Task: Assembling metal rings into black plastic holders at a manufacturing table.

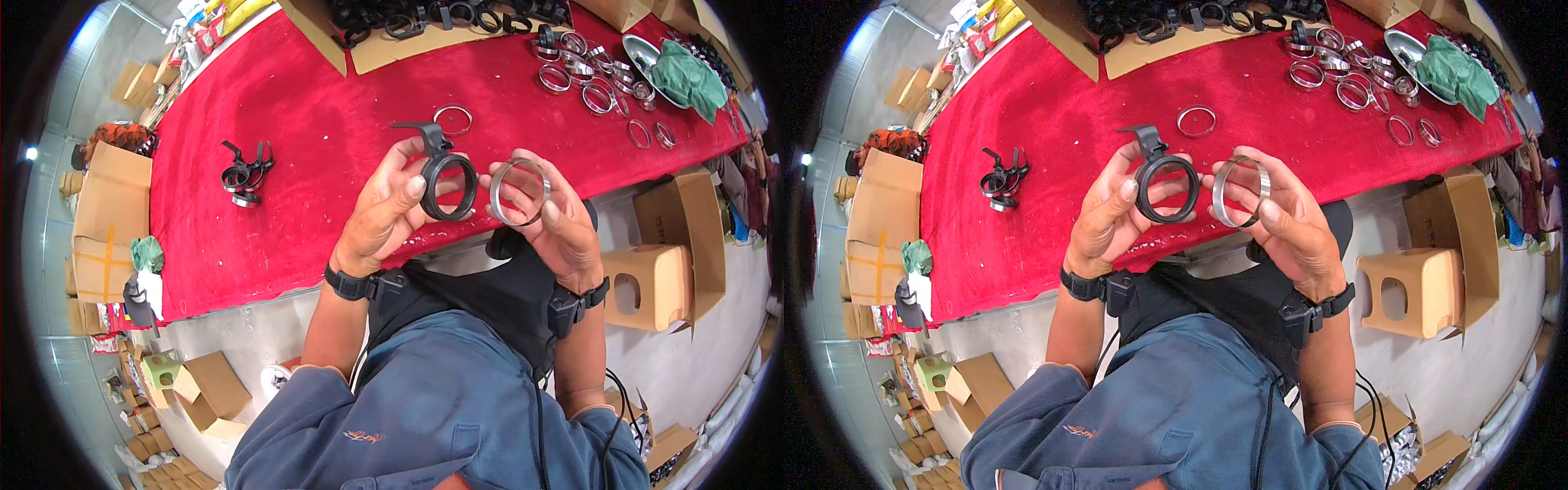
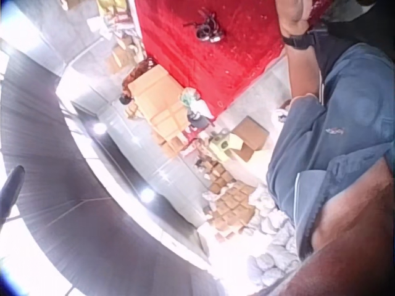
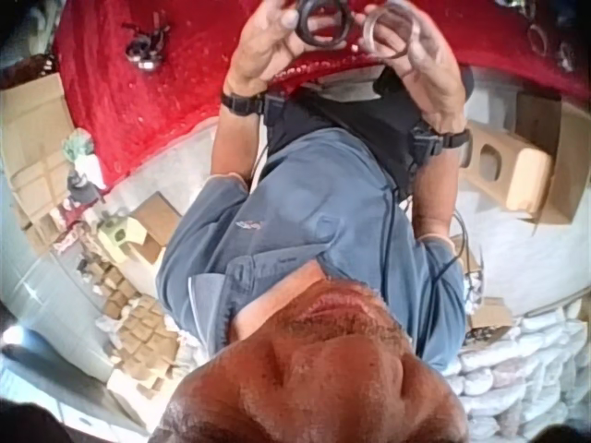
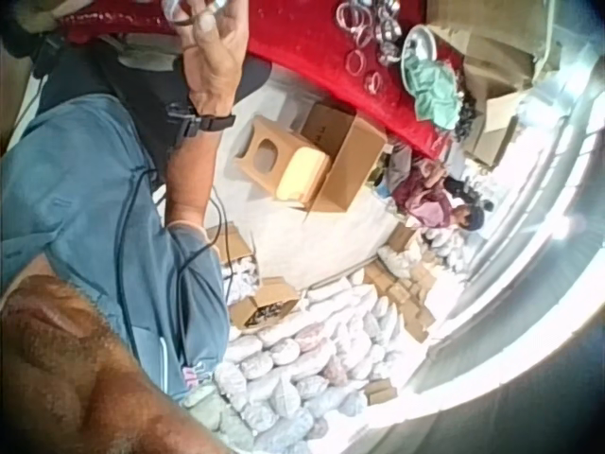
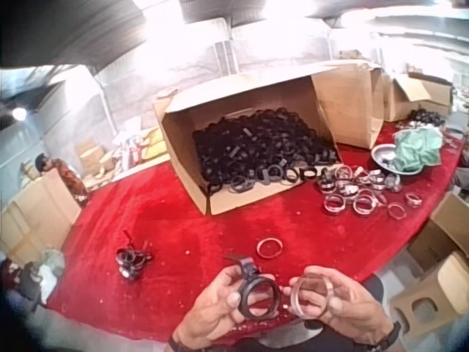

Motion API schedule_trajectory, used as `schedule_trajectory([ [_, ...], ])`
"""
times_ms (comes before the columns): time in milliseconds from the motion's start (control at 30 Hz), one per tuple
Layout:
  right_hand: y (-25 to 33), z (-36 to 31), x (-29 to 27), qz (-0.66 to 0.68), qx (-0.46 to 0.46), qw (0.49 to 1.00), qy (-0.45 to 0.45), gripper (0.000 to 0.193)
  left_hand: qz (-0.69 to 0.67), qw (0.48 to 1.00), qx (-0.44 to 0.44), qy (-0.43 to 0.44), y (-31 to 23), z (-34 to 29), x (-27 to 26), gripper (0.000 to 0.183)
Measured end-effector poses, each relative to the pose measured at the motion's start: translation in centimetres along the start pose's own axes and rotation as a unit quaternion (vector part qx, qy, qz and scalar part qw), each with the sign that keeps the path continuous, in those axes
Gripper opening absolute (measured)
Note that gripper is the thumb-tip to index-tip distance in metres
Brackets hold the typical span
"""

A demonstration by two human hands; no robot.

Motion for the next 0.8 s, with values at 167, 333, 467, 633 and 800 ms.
schedule_trajectory([
  [167,0.0,-0.3,-0.7,-0.047,0.037,0.997,-0.05,0.083,0.006,1.0,0.012,0.012,0.0,-0.3,0.4,0.081],
  [333,-0.5,-0.4,-0.3,-0.042,-0.017,0.997,-0.062,0.081,0.127,0.991,0.043,0.012,-0.1,-0.4,0.9,0.076],
  [467,-0.9,-0.1,0.7,-0.194,-0.156,0.963,-0.102,0.068,0.165,0.985,0.054,0.0,0.0,-0.6,1.7,0.076],
  [633,-1.5,-0.2,2.2,-0.33,-0.291,0.896,-0.056,0.078,0.155,0.986,0.06,-0.024,0.5,-0.8,2.1,0.077],
  [800,-2.2,-0.1,2.5,-0.398,-0.337,0.851,-0.062,0.081,0.162,0.983,0.078,-0.021,0.8,-0.9,2.1,0.074],
])
Point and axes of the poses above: each hand's wrist, its own z-axis towards the middle knuckle, its own x-axis out of the palm, y = z × x, the point moved 2 cm from there along z, towards the middle knuckle, and after that the axes turned 15 degrees about -y, right-handed, at the moved point
